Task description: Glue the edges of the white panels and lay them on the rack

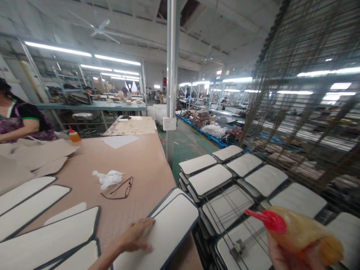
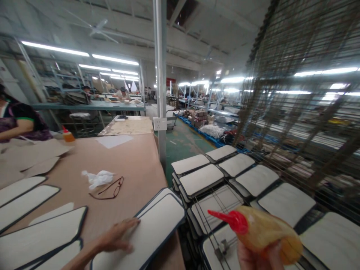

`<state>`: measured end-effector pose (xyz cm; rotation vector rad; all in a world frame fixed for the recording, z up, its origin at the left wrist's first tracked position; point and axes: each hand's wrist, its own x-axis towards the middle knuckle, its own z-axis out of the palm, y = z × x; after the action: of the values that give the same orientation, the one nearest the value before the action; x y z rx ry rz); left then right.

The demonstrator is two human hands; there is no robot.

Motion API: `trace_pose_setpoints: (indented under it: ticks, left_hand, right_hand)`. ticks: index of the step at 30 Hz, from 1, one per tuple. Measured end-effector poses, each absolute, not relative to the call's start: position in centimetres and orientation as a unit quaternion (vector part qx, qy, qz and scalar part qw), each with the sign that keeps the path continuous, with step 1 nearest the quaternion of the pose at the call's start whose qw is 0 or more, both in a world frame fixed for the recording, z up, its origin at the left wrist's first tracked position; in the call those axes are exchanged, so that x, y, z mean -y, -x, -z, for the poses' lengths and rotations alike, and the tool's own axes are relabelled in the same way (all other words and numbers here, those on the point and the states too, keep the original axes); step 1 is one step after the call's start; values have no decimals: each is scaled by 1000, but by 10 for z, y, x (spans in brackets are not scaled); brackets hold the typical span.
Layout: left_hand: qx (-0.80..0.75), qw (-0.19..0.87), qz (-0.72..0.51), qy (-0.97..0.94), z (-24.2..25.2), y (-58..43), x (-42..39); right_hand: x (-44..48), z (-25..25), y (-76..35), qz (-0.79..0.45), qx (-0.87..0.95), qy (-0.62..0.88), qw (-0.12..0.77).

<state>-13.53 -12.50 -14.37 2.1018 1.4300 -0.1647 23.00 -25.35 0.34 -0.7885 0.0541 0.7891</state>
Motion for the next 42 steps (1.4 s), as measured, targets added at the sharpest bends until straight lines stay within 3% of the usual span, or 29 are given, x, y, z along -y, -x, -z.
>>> trace_pose_setpoints:
  ticks: [4,13,18,23,29,32,42]
  left_hand:
    - [-623,186,-18,-759,147,77,112]
    - [-655,122,4,-746,148,37,116]
    - [-595,258,-114,-752,132,50,110]
    - [-406,367,-181,-817,61,27,118]
    - [-156,435,-90,-882,-38,-30,138]
    - [-61,420,-38,-904,-70,-60,144]
    - [90,425,143,-889,-123,-124,159]
  right_hand:
    - [262,-22,-226,-387,-115,369,837]
    - [282,-27,-229,-352,-125,359,855]
    - [282,-16,-239,-324,0,359,875]
    - [284,-32,-254,-255,143,348,891]
    - [311,-63,-288,-198,274,387,858]
    - [331,-77,-306,-195,321,414,829]
    - [374,-101,-328,-194,349,427,811]
